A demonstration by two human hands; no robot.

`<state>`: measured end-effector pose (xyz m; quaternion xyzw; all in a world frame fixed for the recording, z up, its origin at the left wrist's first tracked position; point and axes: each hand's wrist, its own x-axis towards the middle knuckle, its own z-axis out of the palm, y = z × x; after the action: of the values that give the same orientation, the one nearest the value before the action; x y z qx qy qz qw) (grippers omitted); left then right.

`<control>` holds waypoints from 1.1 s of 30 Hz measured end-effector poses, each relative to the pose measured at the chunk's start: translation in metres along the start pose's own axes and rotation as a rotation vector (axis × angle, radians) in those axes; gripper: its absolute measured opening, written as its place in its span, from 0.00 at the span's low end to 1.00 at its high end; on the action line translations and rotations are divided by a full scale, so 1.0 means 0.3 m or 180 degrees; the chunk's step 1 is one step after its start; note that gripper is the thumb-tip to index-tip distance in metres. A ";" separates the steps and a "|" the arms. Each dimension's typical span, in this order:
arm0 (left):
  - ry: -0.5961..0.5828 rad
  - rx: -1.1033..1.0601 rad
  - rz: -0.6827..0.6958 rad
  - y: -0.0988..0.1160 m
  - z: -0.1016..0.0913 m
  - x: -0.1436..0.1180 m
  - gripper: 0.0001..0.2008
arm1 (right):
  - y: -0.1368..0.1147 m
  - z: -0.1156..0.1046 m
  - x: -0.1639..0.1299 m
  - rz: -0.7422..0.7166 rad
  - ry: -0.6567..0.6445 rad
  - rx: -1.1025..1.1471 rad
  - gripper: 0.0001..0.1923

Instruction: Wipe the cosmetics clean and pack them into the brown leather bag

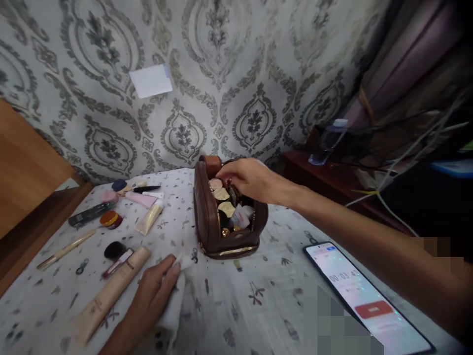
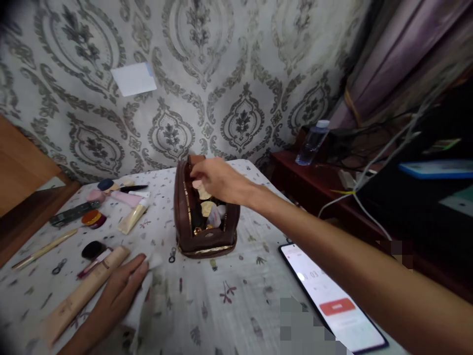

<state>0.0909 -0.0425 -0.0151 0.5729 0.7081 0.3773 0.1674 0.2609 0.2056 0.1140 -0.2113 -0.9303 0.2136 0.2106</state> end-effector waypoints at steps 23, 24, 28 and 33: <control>-0.0197 0.2104 -0.1123 -0.185 -0.398 -0.203 0.20 | -0.338 0.614 -0.269 -0.0304 -0.0833 0.1278 0.15; -0.0255 0.2203 -0.1196 -0.187 -0.388 -0.213 0.22 | -0.349 0.636 -0.255 -0.0225 -0.0827 0.1310 0.15; -0.0381 0.2437 -0.1190 -0.193 -0.354 -0.235 0.24 | -0.381 0.733 -0.190 0.0052 -0.0706 0.1448 0.15; -0.0205 0.2190 -0.0974 -0.207 -0.351 -0.244 0.16 | -0.400 0.815 -0.142 0.0057 -0.0447 0.1547 0.21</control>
<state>-0.0012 -0.1508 -0.0051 0.4947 0.8652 0.0699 0.0418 0.1416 0.0113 -0.0409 -0.1474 -0.8621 0.4469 0.1881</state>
